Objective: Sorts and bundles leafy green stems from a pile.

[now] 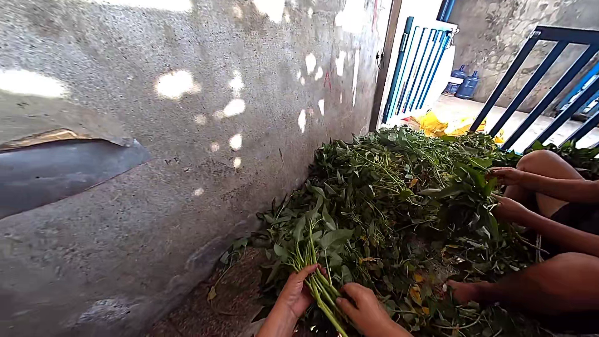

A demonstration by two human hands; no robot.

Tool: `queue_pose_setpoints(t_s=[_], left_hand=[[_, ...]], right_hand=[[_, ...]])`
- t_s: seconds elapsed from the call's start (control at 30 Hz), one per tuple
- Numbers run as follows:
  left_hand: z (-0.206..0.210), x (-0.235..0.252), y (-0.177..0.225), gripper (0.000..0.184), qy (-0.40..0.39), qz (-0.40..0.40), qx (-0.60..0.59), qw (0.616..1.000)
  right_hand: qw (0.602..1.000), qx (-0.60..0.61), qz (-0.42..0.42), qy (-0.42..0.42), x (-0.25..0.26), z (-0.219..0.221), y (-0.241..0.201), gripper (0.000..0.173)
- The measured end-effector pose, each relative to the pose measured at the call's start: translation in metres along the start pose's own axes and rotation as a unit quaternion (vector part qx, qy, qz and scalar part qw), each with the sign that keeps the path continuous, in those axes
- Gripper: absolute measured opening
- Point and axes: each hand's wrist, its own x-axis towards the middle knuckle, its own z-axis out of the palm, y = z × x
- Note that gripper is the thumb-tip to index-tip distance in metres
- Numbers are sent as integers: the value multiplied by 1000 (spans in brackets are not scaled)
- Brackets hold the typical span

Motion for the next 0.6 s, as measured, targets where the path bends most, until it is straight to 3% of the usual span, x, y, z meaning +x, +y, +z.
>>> queue_pose_setpoints(t_s=[0.13, 0.2, 0.3, 0.37, 0.43, 0.5, 0.53, 0.6], left_hand=[[-4, 13, 4, 29, 96, 65, 10, 993], [-20, 26, 22, 28, 135, 126, 19, 983], [-38, 34, 55, 30, 172, 197, 3, 965], [-38, 32, 61, 27, 166, 173, -19, 971], [-34, 32, 52, 25, 146, 109, -30, 983], [-28, 35, 39, 23, 123, 69, -49, 989], [-24, 36, 37, 22, 123, 65, -59, 989], [-21, 39, 42, 22, 123, 77, -67, 987]], right_hand=[[993, -73, 94, -25, -7, 10, -2, 53], [972, -136, 151, -114, -19, 7, -1, 60], [863, -215, 295, -349, -39, -20, -9, 74], [833, -228, 304, -402, -44, -33, 25, 67], [874, -195, 293, -335, -32, -48, 73, 54], [929, -122, 294, -190, -6, -61, 103, 45], [943, -88, 296, -122, 8, -61, 118, 42], [944, -57, 317, -66, 33, -53, 144, 42]])
